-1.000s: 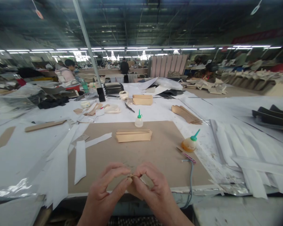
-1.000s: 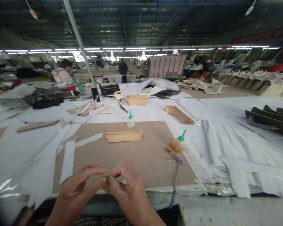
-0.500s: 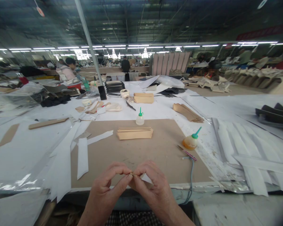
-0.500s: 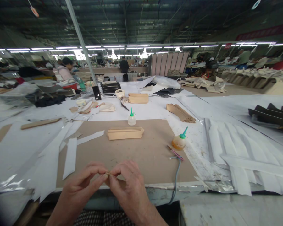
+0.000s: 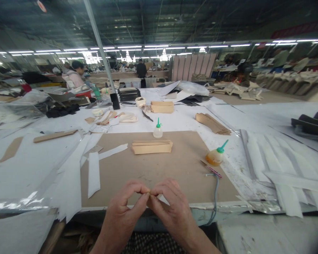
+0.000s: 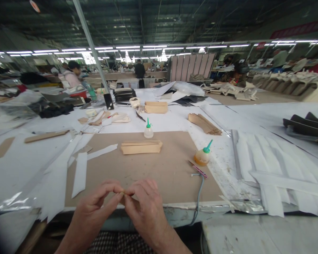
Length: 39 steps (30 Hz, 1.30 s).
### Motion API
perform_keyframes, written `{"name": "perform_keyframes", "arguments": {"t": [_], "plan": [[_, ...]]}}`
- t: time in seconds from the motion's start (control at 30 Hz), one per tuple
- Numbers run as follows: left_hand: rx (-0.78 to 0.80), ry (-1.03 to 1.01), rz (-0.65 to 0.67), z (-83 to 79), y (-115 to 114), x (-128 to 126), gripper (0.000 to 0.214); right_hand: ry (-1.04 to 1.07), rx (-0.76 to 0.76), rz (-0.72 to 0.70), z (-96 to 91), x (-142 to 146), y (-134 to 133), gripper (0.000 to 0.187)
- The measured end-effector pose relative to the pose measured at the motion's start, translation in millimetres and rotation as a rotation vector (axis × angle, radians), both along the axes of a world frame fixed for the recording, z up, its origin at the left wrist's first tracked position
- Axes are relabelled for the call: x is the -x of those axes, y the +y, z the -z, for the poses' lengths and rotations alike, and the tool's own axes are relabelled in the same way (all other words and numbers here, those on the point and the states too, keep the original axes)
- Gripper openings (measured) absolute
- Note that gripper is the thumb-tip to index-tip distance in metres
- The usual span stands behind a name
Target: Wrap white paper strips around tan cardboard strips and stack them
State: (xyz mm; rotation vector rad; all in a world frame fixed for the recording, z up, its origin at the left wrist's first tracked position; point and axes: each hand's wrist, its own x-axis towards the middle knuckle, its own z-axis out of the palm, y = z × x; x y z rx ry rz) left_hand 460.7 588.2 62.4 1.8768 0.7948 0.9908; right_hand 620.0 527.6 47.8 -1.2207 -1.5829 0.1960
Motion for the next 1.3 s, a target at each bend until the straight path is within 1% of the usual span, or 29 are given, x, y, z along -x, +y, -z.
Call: {"name": "perform_keyframes", "arguments": {"t": [0.07, 0.17, 0.23, 0.3, 0.37, 0.47, 0.57, 0.63, 0.67, 0.73, 0.77, 0.83, 0.87, 0.93, 0.97, 1.0, 1.07, 1.1, 1.17, 1.23, 1.3], "plan": [[0.073, -0.014, -0.021, 0.5, 0.4, -1.1, 0.011, 0.108, 0.175, -0.07, -1.7, -1.1, -2.3, 0.007], [0.304, -0.074, -0.072, 3.9, 6.5, 1.8, 0.017, 0.248, 0.509, -0.204, -1.7, -8.1, -3.5, 0.019], [0.426, -0.138, -0.139, 7.2, 13.0, 6.5, 0.023, 0.26, 0.64, -0.281, 1.2, -18.3, -2.1, 0.023], [0.472, -0.203, -0.2, 11.1, 19.4, 12.8, 0.028, 0.252, 0.693, -0.322, 4.7, -33.1, 0.0, 0.029], [0.492, -0.257, -0.246, 16.1, 24.5, 19.2, 0.031, 0.248, 0.721, -0.324, 6.3, -50.8, 1.6, 0.032], [0.528, -0.31, -0.332, 26.5, 29.4, 26.4, 0.036, 0.198, 0.752, -0.304, 3.3, -77.6, 2.9, 0.032], [0.507, -0.307, -0.415, 40.4, 34.1, 29.3, 0.042, 0.083, 0.729, -0.229, 0.5, -97.5, 5.3, 0.03], [0.479, -0.262, -0.415, 50.9, 38.4, 29.5, 0.046, -0.016, 0.709, -0.154, 5.3, -104.5, 8.9, 0.028], [0.465, -0.22, -0.399, 56.7, 40.9, 29.4, 0.047, -0.075, 0.705, -0.112, 10.6, -105.9, 11.1, 0.027], [0.404, -0.068, -0.373, 68.8, 46.3, 29.5, 0.044, -0.235, 0.689, -0.017, 26.6, -104.6, 16.1, 0.021], [0.33, 0.047, -0.371, 75.1, 49.0, 29.7, 0.04, -0.343, 0.665, 0.036, 36.3, -102.0, 18.4, 0.018], [0.128, 0.281, -0.386, 87.2, 54.2, 30.8, 0.029, -0.576, 0.566, 0.157, 55.5, -93.4, 22.2, 0.01], [0.032, 0.366, -0.395, 92.5, 56.6, 31.6, 0.025, -0.673, 0.493, 0.22, 63.7, -87.7, 23.6, 0.01], [-0.09, 0.446, -0.403, 100.4, 61.0, 33.5, 0.02, -0.787, 0.349, 0.309, 75.7, -73.5, 25.9, 0.021], [-0.109, 0.45, -0.409, 102.8, 62.9, 34.3, 0.021, -0.804, 0.293, 0.316, 79.5, -65.2, 27.2, 0.029], [-0.108, 0.446, -0.414, 104.3, 64.2, 34.7, 0.023, -0.804, 0.255, 0.293, 82.5, -56.3, 28.9, 0.036], [-0.143, 0.453, -0.43, 104.9, 64.3, 33.7, 0.028, -0.78, 0.223, 0.19, 87.3, -36.9, 33.3, 0.046], [-0.19, 0.466, -0.433, 104.7, 62.8, 32.1, 0.03, -0.764, 0.217, 0.141, 90.1, -27.2, 35.9, 0.049], [-0.345, 0.524, -0.402, 104.7, 56.2, 26.6, 0.029, -0.732, 0.2, 0.082, 97.0, -9.7, 40.9, 0.05], [-0.523, 0.615, -0.328, 106.8, 46.4, 20.2, 0.027, -0.706, 0.184, 0.069, 104.9, 2.9, 44.0, 0.047], [-0.653, 0.695, -0.268, 111.0, 36.4, 15.7, 0.027, -0.685, 0.176, 0.074, 111.1, 9.4, 44.4, 0.045]]}}
